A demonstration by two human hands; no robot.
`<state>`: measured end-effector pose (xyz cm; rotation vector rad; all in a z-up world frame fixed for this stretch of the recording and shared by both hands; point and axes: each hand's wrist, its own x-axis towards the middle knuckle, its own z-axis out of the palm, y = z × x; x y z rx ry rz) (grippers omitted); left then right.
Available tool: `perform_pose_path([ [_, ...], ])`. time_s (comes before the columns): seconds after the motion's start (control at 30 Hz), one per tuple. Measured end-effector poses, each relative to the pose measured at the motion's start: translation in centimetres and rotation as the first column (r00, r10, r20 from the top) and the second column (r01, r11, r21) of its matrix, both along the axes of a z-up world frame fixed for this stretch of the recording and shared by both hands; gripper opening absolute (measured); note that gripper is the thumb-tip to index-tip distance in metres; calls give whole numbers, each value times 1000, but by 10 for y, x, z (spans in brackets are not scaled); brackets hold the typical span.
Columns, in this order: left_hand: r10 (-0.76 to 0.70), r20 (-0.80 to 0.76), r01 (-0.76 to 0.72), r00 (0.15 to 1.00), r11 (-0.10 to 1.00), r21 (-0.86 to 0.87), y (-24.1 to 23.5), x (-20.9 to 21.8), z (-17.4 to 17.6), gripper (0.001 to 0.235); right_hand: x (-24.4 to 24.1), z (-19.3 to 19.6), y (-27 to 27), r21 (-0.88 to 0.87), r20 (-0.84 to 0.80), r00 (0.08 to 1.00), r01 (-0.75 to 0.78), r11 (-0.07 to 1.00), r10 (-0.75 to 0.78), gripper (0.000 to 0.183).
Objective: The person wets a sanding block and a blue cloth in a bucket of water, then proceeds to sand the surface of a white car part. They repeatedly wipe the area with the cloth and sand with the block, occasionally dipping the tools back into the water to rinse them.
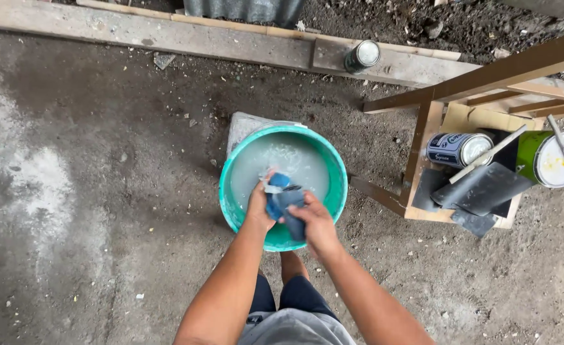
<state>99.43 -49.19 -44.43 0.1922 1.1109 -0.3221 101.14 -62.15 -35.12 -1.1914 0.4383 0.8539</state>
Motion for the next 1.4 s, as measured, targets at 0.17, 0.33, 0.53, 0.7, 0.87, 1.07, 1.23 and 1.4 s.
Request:
perform_pose_path([
  [0.17, -167, 269, -43, 949, 774, 631, -35, 10, -10, 33, 13, -47, -7, -93, 44, 990, 135, 986, -132, 30],
  [0.33, -279, -90, 186, 956, 341, 922, -8, 24, -18, 45, 19, -39, 6, -46, 66, 992, 107, 993, -104, 24],
  [0.53, -537, -166, 160, 827, -57, 985, 14, 20, -31, 38, 38, -91, -2, -230, 178, 983, 6, 973, 36, 21],
  [0.7, -619, -464, 498, 634, -132, 857, 7, 10, -50, 45, 30, -175, -3, -476, -80, 997, -57, 878, 21, 56],
  [0.87, -579, -626, 751, 522, -35, 659, -4, -16, -165, 44, 14, -157, 8, -599, -9, 1000, -28, 801, 28, 54],
  [1.07, -351, -42, 336, 936, 845, 416, 8, -14, -76, 39, 13, 6, 17, -26, 18, 1000, 10, 1000, -9, 29],
  [1.23, -142, 233, 95, 962, 975, 203, -18, 9, -13, 34, 24, -23, 6, -113, -22, 988, 150, 982, -153, 26],
  [1.4, -282, -109, 217, 953, 388, 896, -8, 11, -26, 57, 27, -43, 5, -123, 28, 1000, 7, 992, -4, 27],
])
